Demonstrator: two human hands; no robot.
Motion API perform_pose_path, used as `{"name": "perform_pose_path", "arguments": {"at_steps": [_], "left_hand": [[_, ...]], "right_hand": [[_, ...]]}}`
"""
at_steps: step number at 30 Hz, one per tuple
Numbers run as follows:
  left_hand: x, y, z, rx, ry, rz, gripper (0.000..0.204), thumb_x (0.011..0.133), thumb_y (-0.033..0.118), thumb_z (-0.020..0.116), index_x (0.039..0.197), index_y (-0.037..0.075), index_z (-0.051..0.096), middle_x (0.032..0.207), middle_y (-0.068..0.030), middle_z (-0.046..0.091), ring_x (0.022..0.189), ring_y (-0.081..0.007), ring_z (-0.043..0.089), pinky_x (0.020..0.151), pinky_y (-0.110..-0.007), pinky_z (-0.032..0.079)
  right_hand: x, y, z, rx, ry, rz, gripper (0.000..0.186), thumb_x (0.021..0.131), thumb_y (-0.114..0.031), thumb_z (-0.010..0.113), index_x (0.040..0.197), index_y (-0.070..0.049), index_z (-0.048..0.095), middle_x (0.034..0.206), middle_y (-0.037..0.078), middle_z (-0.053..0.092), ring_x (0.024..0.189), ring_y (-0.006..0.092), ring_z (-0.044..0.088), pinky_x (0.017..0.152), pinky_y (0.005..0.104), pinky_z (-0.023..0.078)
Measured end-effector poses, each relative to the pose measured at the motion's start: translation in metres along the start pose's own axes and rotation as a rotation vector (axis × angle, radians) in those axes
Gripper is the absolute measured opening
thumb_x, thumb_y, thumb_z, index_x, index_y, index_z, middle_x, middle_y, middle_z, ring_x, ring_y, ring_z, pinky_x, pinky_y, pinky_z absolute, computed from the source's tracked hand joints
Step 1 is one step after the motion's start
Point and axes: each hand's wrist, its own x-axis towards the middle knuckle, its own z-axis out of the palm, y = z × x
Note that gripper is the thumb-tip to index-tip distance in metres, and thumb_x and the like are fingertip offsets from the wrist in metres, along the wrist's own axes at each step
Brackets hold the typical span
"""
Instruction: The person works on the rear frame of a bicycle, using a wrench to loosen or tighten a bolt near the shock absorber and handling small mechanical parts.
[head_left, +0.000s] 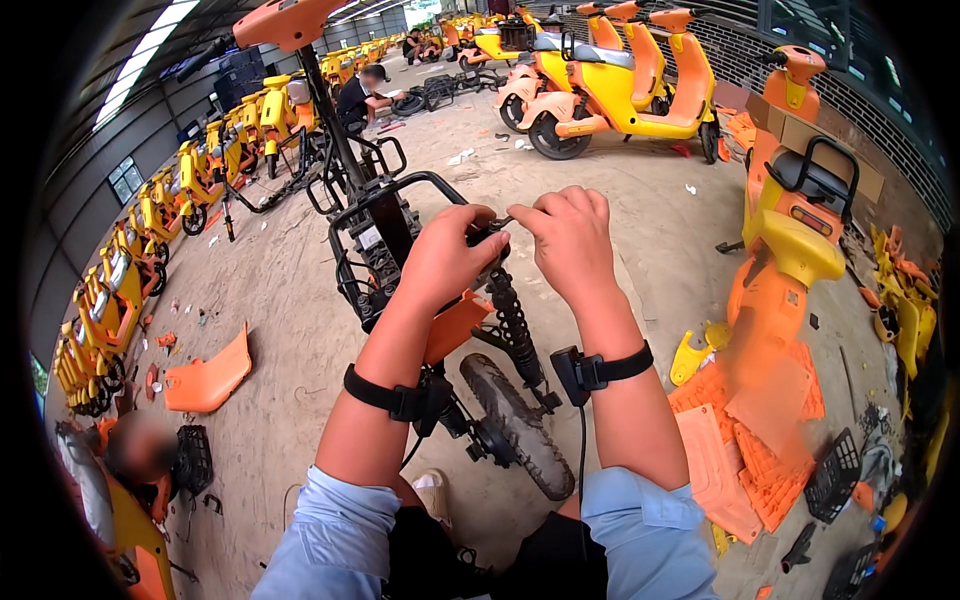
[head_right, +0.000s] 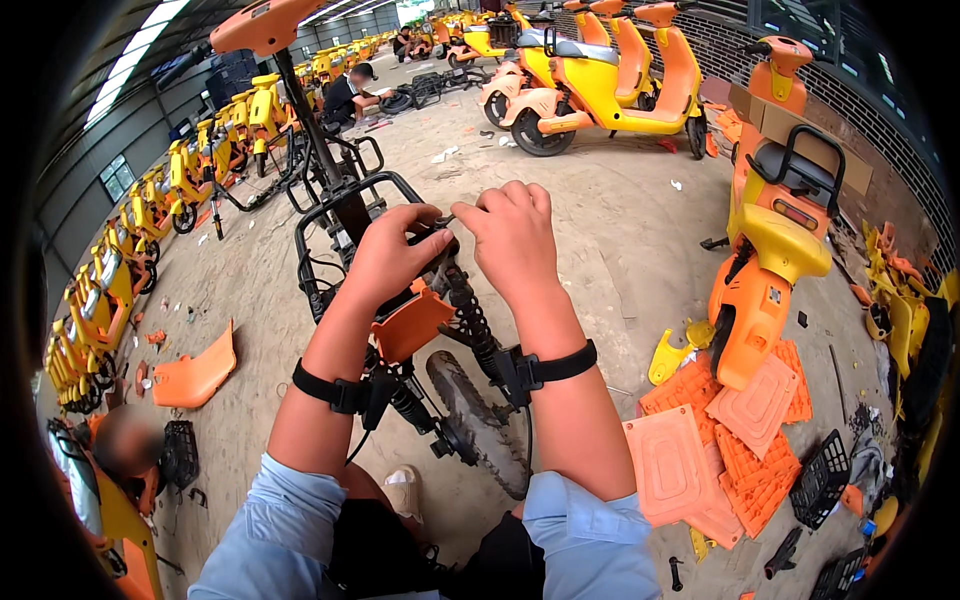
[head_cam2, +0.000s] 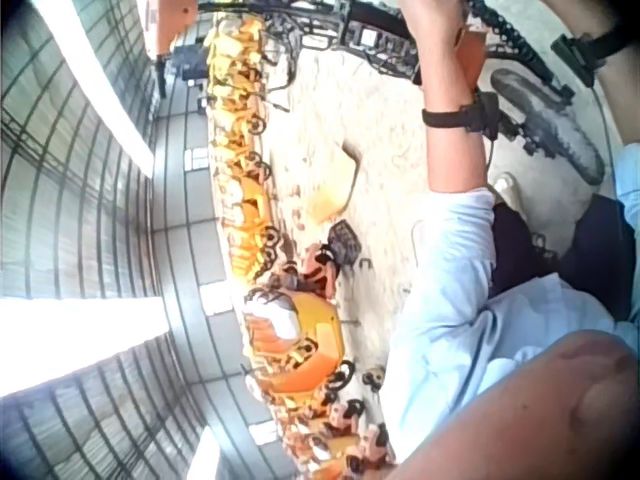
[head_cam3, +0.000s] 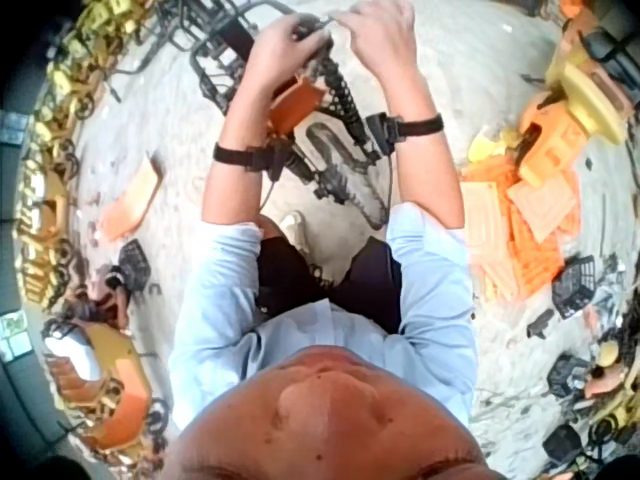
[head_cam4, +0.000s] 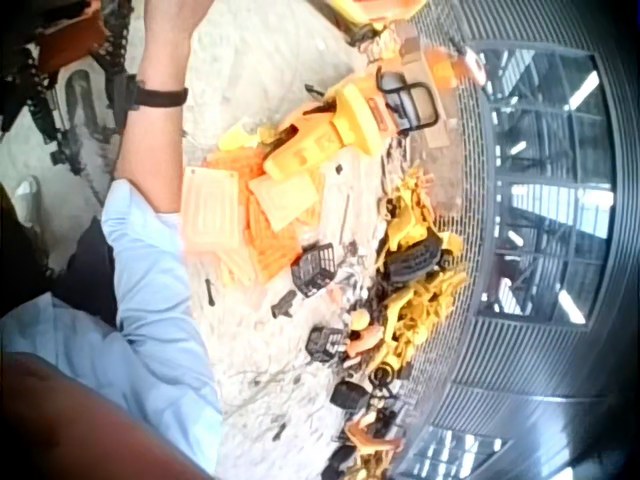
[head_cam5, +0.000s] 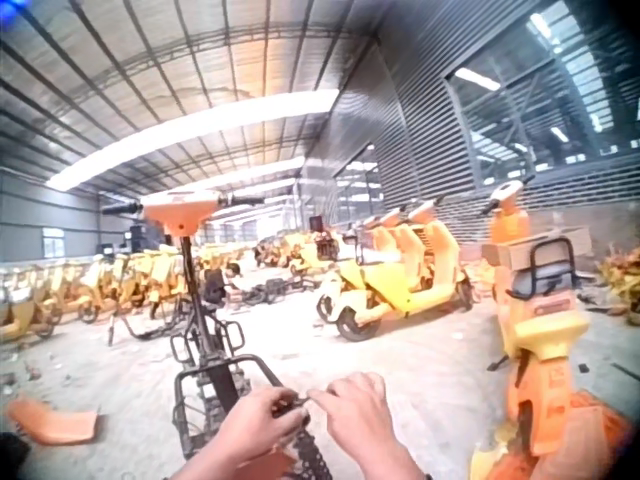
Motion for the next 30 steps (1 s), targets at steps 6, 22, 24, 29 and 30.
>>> {"name": "perform_pose_path", "arguments": {"at_steps": [6, 22, 24, 29, 30], "left_hand": [[-0.002, 0.004, 0.000, 0.033, 0.024, -0.009, 0.032, 0.095, 0.030, 0.072, 0.116, 0.006, 0.075, 0.106, -0.0154, 0.072, 0.098, -0.0328, 0.070, 0.086, -0.040, 0.055], [-0.008, 0.005, -0.003, 0.059, 0.045, -0.006, 0.025, 0.098, 0.026, 0.068, 0.112, 0.007, 0.076, 0.104, -0.0117, 0.072, 0.097, -0.0331, 0.069, 0.085, -0.040, 0.054], [-0.010, 0.001, -0.002, 0.071, 0.045, 0.021, 0.025, 0.098, 0.025, 0.067, 0.113, 0.007, 0.076, 0.105, -0.0115, 0.072, 0.098, -0.0336, 0.069, 0.086, -0.040, 0.054], [-0.010, 0.000, -0.001, 0.094, 0.036, 0.077, 0.025, 0.099, 0.023, 0.064, 0.116, 0.006, 0.074, 0.110, -0.0120, 0.071, 0.103, -0.0352, 0.067, 0.089, -0.041, 0.054], [-0.011, -0.003, -0.001, 0.109, 0.026, 0.113, 0.027, 0.099, 0.022, 0.064, 0.118, 0.006, 0.072, 0.111, -0.0124, 0.071, 0.103, -0.0362, 0.067, 0.088, -0.043, 0.054]], "right_hand": [[0.002, -0.002, 0.009, 0.035, 0.035, -0.035, 0.031, 0.080, 0.000, 0.064, 0.098, -0.020, 0.079, 0.085, -0.003, 0.065, 0.103, 0.0214, 0.059, 0.106, 0.0437, 0.034], [-0.007, -0.002, -0.009, 0.556, 0.004, 0.804, 0.022, 0.102, -0.023, 0.064, 0.106, -0.001, 0.066, 0.086, 0.008, 0.070, 0.069, 0.0176, 0.065, 0.070, 0.0325, 0.053], [-0.013, -0.012, -0.013, 0.430, 0.060, 0.721, 0.020, 0.101, -0.021, 0.064, 0.101, -0.001, 0.067, 0.084, 0.009, 0.070, 0.069, 0.0191, 0.064, 0.069, 0.0331, 0.052], [-0.041, -0.021, -0.017, 0.394, 0.191, 0.567, 0.019, 0.098, -0.021, 0.068, 0.101, -0.002, 0.068, 0.076, 0.009, 0.067, 0.065, 0.0207, 0.063, 0.067, 0.0346, 0.052], [-0.044, -0.028, -0.024, 0.371, 0.112, 0.590, 0.019, 0.098, -0.021, 0.068, 0.101, -0.003, 0.068, 0.076, 0.010, 0.068, 0.066, 0.0217, 0.064, 0.066, 0.0353, 0.052]]}}
